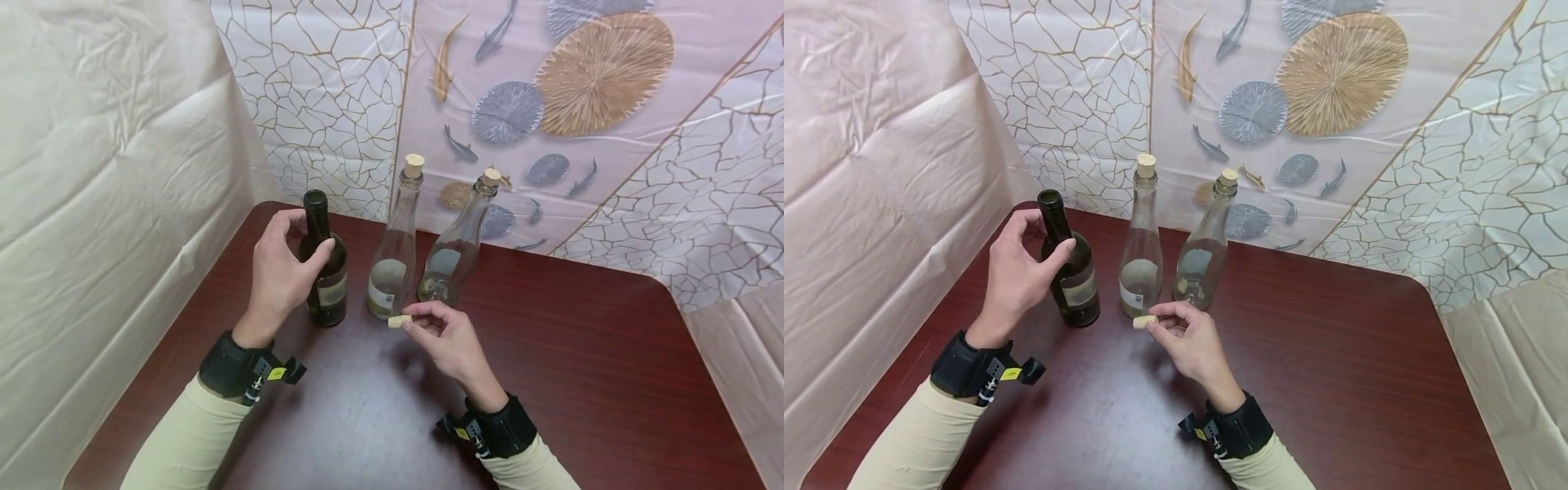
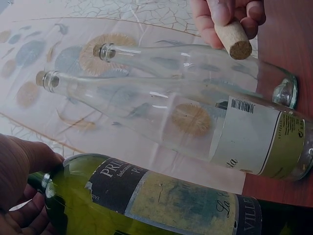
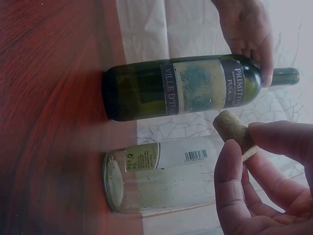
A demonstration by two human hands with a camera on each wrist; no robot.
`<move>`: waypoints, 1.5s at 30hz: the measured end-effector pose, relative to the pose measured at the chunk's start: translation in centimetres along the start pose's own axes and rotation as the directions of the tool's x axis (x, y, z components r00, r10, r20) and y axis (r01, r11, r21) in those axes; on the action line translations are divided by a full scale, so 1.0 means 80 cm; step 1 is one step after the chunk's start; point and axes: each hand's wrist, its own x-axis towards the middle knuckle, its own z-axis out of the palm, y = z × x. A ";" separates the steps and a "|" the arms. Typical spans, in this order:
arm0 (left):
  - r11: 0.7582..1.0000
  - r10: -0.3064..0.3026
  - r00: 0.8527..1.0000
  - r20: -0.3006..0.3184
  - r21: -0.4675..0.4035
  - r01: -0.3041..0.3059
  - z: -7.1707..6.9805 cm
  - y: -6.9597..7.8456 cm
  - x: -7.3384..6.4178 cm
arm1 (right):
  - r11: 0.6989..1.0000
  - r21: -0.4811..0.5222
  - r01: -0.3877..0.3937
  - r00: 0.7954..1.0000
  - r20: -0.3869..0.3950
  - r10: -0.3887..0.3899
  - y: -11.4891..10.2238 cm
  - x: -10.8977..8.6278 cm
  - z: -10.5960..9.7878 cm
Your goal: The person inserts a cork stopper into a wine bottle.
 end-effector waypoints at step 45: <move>0.999 0.020 1.000 0.005 -0.036 -0.019 -0.001 -0.003 -0.005 | 0.598 -0.551 0.582 0.810 0.458 -0.366 -0.118 0.092 -0.008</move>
